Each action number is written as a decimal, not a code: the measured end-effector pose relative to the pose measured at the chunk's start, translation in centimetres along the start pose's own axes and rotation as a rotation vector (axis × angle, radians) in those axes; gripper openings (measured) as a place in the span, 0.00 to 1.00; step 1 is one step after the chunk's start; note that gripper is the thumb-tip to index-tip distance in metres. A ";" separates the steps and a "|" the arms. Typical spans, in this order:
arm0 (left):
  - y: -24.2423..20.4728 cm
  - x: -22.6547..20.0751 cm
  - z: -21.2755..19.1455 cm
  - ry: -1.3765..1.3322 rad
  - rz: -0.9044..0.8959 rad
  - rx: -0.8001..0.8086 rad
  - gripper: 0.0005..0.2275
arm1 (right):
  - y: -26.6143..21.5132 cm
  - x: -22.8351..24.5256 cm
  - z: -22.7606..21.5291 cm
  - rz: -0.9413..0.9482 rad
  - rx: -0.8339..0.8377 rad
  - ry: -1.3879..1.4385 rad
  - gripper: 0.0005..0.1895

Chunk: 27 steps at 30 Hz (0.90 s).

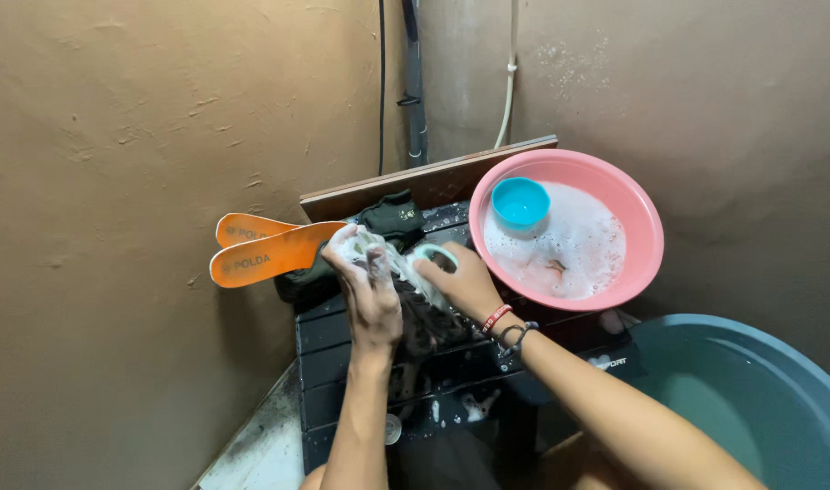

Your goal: The person scrubs a dark-colored shoe with a light blue sponge on a black plastic stool. They repeatedly dip the sponge into a pink basin filled with soapy water to reapply soap and continue scrubbing the shoe's surface.

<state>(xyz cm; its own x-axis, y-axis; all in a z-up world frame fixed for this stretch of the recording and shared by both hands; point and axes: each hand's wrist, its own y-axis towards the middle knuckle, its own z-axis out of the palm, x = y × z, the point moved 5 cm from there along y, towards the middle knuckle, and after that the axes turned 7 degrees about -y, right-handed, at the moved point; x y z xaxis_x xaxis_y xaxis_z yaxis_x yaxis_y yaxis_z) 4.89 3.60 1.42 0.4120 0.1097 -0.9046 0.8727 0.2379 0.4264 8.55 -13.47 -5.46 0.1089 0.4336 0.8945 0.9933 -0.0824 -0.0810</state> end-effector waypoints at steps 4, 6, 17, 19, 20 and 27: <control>-0.1 -0.8 -0.6 0.002 -0.114 0.143 0.32 | 1.1 -3.2 -0.2 0.090 0.074 -0.188 0.26; -0.5 -1.2 -0.1 -0.073 -0.079 0.262 0.37 | 0.1 0.1 -1.1 0.083 0.096 -0.100 0.24; 0.0 -1.2 -2.2 0.029 0.009 0.136 0.36 | -0.1 -3.3 -0.2 0.100 0.104 -0.180 0.28; 0.5 -0.4 -2.0 0.052 0.037 0.092 0.37 | -0.7 0.0 -1.1 0.079 0.079 -0.159 0.29; 0.6 0.1 -2.2 0.068 0.060 0.029 0.38 | -1.2 1.9 -1.5 0.017 0.033 -0.031 0.25; -0.2 0.4 -2.9 0.330 0.176 -0.117 0.25 | 1.6 -6.6 -0.4 0.276 -0.133 -0.105 0.29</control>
<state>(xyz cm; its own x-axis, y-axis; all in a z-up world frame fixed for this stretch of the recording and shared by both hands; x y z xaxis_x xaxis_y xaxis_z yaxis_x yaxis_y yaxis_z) 4.14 6.37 0.96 0.4298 0.4584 -0.7779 0.7527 0.2938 0.5891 9.38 -16.85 -11.29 0.3834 0.4683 0.7961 0.9128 -0.3232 -0.2495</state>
